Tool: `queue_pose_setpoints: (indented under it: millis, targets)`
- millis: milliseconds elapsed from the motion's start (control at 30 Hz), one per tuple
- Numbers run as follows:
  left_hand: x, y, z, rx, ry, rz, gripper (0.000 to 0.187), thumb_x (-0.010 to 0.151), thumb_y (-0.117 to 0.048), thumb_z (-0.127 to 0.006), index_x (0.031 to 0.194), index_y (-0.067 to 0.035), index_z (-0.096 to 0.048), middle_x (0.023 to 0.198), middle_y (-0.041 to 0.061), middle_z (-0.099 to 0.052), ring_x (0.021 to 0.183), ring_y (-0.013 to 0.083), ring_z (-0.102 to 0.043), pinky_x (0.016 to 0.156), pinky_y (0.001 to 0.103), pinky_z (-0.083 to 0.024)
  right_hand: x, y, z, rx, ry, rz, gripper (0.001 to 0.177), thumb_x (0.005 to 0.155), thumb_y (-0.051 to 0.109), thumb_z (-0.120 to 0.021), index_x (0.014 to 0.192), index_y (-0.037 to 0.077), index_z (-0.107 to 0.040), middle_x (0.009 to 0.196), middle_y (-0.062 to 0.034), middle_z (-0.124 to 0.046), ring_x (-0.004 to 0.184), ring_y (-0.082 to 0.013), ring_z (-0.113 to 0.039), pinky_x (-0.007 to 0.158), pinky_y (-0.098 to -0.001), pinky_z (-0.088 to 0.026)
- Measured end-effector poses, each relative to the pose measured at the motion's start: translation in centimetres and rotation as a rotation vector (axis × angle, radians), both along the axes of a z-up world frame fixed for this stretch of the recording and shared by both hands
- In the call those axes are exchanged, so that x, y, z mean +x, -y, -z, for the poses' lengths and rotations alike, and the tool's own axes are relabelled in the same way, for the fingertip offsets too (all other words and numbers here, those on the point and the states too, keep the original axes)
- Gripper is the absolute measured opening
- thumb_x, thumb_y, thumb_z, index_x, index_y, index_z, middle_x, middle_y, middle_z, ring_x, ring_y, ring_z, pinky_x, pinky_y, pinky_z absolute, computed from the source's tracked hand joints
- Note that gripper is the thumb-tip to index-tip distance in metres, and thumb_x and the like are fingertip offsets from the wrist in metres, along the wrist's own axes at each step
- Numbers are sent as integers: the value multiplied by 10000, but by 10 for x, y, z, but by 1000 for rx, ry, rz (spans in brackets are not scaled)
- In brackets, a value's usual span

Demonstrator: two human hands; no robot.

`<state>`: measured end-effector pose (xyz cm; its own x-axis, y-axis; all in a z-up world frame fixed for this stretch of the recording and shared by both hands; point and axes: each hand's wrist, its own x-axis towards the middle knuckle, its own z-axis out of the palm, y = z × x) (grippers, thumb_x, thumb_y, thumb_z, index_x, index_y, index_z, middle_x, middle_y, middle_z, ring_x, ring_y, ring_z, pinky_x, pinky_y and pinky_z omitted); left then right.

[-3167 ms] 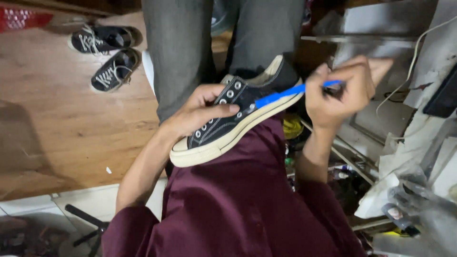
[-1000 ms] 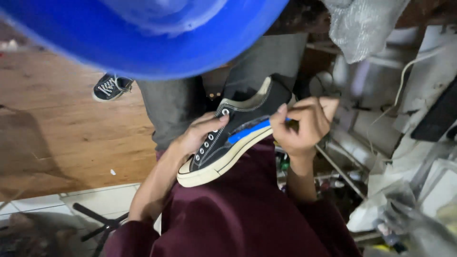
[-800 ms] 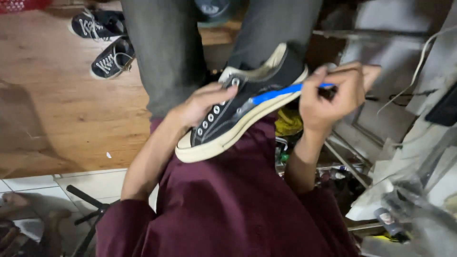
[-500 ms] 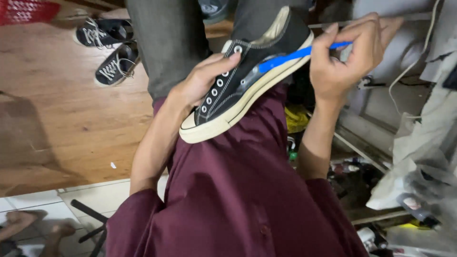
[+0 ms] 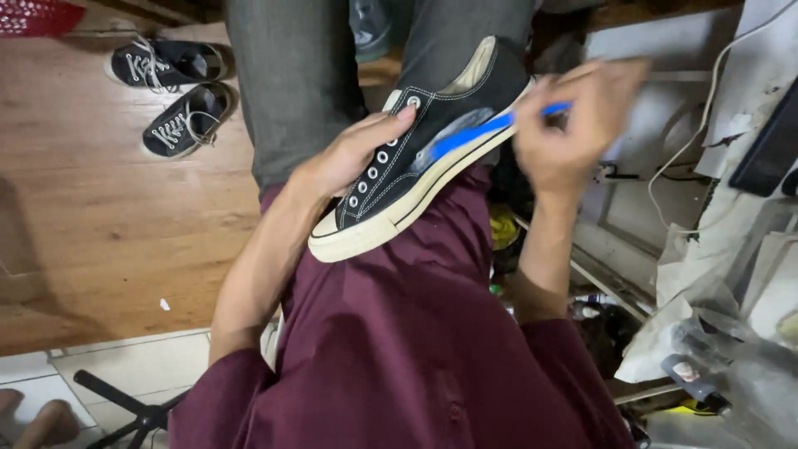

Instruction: Cleaning and treating a black sneaker by scrubbing the midsole with a brush and blue solution, wiping it with a cloth, and applying further treatment.

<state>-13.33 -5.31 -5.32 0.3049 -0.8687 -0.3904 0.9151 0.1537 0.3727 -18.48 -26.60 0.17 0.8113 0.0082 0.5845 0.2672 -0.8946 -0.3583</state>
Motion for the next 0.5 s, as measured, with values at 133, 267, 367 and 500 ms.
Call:
queue_pose_setpoints:
  millis: [133, 267, 367, 500]
  targets:
    - [-5, 0, 2, -35, 25, 7, 458, 909, -354, -509, 1072, 58, -624, 1008, 185, -685, 867, 216, -688, 800, 283, -574, -2, 10, 9, 123, 110, 240, 292, 819, -106, -565, 710, 44, -340, 664, -101, -393, 624, -280, -395, 1071, -571, -259]
    - [-7, -4, -9, -119, -22, 19, 525, 835, -313, -621, 1209, 46, -534, 1100, 176, -647, 940, 241, -660, 870, 327, -542, -3, -2, -2, 23, 57, 21, 212, 848, -61, -553, 678, -6, -438, 640, -125, -456, 667, -277, -419, 707, -432, -342]
    - [-9, -7, -14, -56, 186, 80, 475, 782, -151, -712, 1201, -8, -541, 1037, 77, -652, 905, 165, -642, 815, 259, -527, -3, 2, -12, 68, 38, 85, 196, 796, -109, -553, 707, -11, -409, 677, -126, -416, 737, -281, -389, 659, -416, -333]
    - [-16, -13, -2, 81, 215, 123, 225, 712, -42, -717, 904, -58, -601, 802, 28, -654, 686, 125, -630, 599, 230, -517, -21, -10, 0, 23, 54, 10, 248, 884, 6, -551, 676, 32, -419, 631, -105, -453, 620, -239, -460, 825, -487, -368]
